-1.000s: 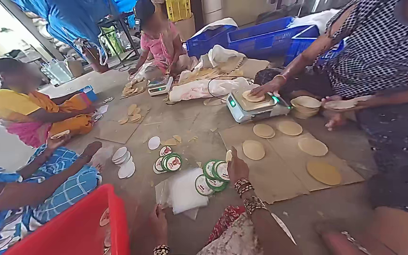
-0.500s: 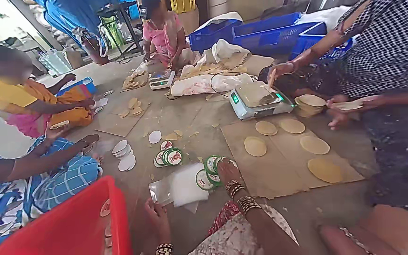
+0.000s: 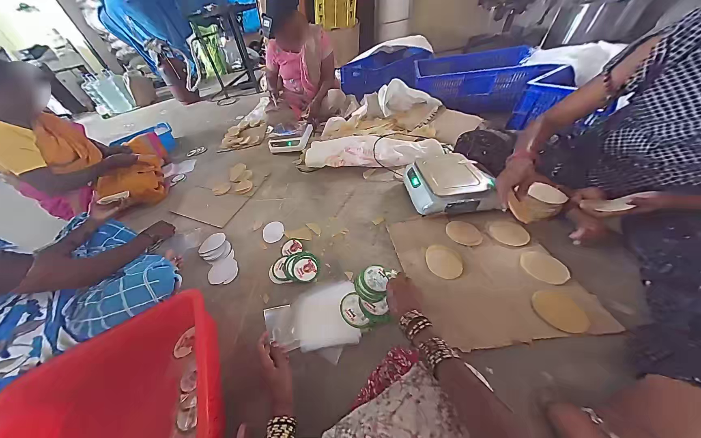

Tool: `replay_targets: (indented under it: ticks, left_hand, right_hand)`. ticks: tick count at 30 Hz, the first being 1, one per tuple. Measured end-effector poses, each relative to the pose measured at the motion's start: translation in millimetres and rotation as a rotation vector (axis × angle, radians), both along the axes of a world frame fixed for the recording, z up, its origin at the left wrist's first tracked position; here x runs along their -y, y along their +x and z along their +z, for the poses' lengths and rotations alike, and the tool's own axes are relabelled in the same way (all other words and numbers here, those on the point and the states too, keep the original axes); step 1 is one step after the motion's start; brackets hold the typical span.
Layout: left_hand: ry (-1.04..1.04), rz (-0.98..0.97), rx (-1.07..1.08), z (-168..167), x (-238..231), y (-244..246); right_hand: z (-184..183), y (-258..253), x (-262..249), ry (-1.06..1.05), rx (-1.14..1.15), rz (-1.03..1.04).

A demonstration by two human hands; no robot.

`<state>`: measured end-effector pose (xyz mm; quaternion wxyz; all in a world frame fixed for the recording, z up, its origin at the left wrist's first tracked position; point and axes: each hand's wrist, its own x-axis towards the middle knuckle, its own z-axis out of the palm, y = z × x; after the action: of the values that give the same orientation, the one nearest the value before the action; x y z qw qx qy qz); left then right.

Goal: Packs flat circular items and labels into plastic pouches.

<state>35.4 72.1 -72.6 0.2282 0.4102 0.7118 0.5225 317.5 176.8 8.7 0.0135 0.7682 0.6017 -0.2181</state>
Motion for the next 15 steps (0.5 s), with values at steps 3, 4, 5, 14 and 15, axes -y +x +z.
replay_targets:
  ticks: [3,4,5,14,15]
  left_hand:
    - [0.006,-0.004,0.019,1,2,1]
    - [0.006,-0.004,0.030,0,2,1]
    - [0.008,-0.003,0.038,0,1,1]
    - [0.009,-0.003,-0.007,10,9,0]
    - [0.007,-0.007,0.009,14,12,0]
  right_hand:
    - [30,27,20,0.069,0.008,-0.081]
    - [42,36,31,0.090,0.003,-0.090]
    - [55,44,44,0.111,-0.015,-0.093]
    - [98,81,116,0.367,-0.367,-0.127]
    - [99,82,118,0.385,-0.401,-0.127]
